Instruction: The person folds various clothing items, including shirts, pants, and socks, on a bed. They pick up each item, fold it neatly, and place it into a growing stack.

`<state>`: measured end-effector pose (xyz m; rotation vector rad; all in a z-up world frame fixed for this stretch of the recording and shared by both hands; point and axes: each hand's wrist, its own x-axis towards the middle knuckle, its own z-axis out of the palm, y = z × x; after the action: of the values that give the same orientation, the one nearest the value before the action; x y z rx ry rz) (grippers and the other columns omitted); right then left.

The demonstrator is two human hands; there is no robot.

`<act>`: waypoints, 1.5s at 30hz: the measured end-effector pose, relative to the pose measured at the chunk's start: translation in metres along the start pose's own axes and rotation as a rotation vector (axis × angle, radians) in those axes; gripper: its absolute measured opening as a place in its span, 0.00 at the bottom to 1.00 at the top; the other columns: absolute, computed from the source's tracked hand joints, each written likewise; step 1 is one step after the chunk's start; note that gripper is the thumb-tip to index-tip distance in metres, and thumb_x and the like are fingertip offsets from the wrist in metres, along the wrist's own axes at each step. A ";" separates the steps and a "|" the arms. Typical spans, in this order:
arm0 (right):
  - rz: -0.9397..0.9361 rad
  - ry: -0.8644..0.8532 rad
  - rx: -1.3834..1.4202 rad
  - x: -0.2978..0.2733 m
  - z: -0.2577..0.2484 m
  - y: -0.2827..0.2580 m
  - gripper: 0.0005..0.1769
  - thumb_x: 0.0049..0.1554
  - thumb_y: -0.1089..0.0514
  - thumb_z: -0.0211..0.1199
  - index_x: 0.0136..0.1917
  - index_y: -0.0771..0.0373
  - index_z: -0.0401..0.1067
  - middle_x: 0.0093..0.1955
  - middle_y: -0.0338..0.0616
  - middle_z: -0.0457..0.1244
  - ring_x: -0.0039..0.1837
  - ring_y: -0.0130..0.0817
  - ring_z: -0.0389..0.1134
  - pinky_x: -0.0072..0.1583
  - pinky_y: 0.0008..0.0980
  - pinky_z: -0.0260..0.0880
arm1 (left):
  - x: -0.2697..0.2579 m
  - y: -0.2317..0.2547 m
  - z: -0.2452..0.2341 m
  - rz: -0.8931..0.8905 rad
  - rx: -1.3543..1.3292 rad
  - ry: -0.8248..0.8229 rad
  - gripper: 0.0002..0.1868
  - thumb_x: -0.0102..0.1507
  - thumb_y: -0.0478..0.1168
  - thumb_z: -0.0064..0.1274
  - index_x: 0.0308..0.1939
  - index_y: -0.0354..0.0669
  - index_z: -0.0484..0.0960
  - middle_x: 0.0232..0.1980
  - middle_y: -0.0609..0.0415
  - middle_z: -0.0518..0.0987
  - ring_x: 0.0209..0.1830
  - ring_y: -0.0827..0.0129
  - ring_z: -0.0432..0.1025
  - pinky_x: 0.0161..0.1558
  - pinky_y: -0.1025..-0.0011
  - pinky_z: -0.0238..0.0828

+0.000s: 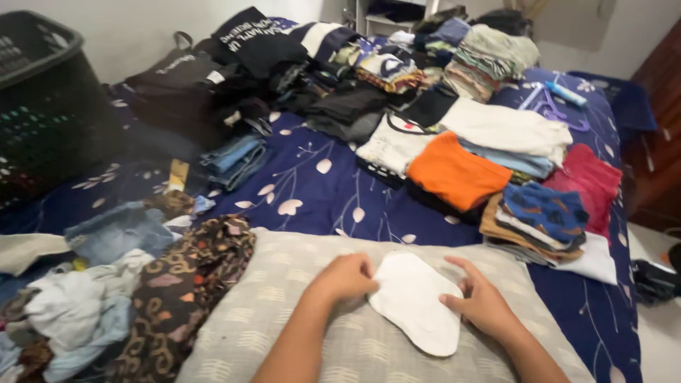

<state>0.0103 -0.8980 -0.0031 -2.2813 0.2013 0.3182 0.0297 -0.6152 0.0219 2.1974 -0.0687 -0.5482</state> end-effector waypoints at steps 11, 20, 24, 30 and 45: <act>-0.653 -0.209 -0.266 0.001 -0.014 0.044 0.34 0.39 0.57 0.82 0.61 0.39 0.83 0.80 0.46 0.49 0.81 0.57 0.39 0.71 0.53 0.38 | -0.032 0.026 0.034 0.348 0.325 -0.099 0.31 0.43 0.42 0.64 0.53 0.65 0.88 0.70 0.58 0.74 0.72 0.60 0.61 0.73 0.55 0.36; -0.155 0.192 -0.048 0.037 0.039 0.019 0.22 0.59 0.38 0.62 0.42 0.58 0.81 0.33 0.46 0.69 0.41 0.42 0.71 0.57 0.51 0.65 | -0.002 0.013 0.036 0.095 0.168 0.231 0.17 0.63 0.51 0.54 0.30 0.43 0.87 0.31 0.45 0.83 0.34 0.49 0.79 0.42 0.58 0.74; -0.204 0.290 -0.243 0.043 0.054 0.006 0.21 0.55 0.35 0.62 0.44 0.52 0.82 0.35 0.45 0.71 0.44 0.44 0.72 0.58 0.48 0.55 | 0.021 0.000 0.042 -0.011 0.261 0.307 0.18 0.59 0.53 0.57 0.37 0.41 0.87 0.42 0.44 0.85 0.46 0.52 0.78 0.50 0.57 0.73; -0.126 0.253 -0.334 0.043 0.049 0.002 0.22 0.51 0.31 0.66 0.47 0.47 0.81 0.43 0.42 0.73 0.51 0.40 0.73 0.62 0.46 0.56 | 0.049 0.009 0.049 -0.061 0.248 0.320 0.35 0.58 0.64 0.61 0.56 0.39 0.79 0.58 0.41 0.79 0.60 0.51 0.72 0.58 0.58 0.69; -0.291 0.104 0.001 0.056 0.030 0.020 0.28 0.46 0.49 0.74 0.61 0.46 0.73 0.54 0.35 0.71 0.62 0.32 0.70 0.70 0.48 0.52 | 0.059 -0.005 0.050 0.491 -0.172 0.096 0.16 0.52 0.30 0.63 0.43 0.47 0.86 0.35 0.58 0.84 0.36 0.72 0.78 0.44 0.72 0.75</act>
<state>0.0539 -0.8911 -0.0534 -2.2885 -0.0780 0.0485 0.0615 -0.6623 -0.0301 1.9399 -0.4772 -0.1647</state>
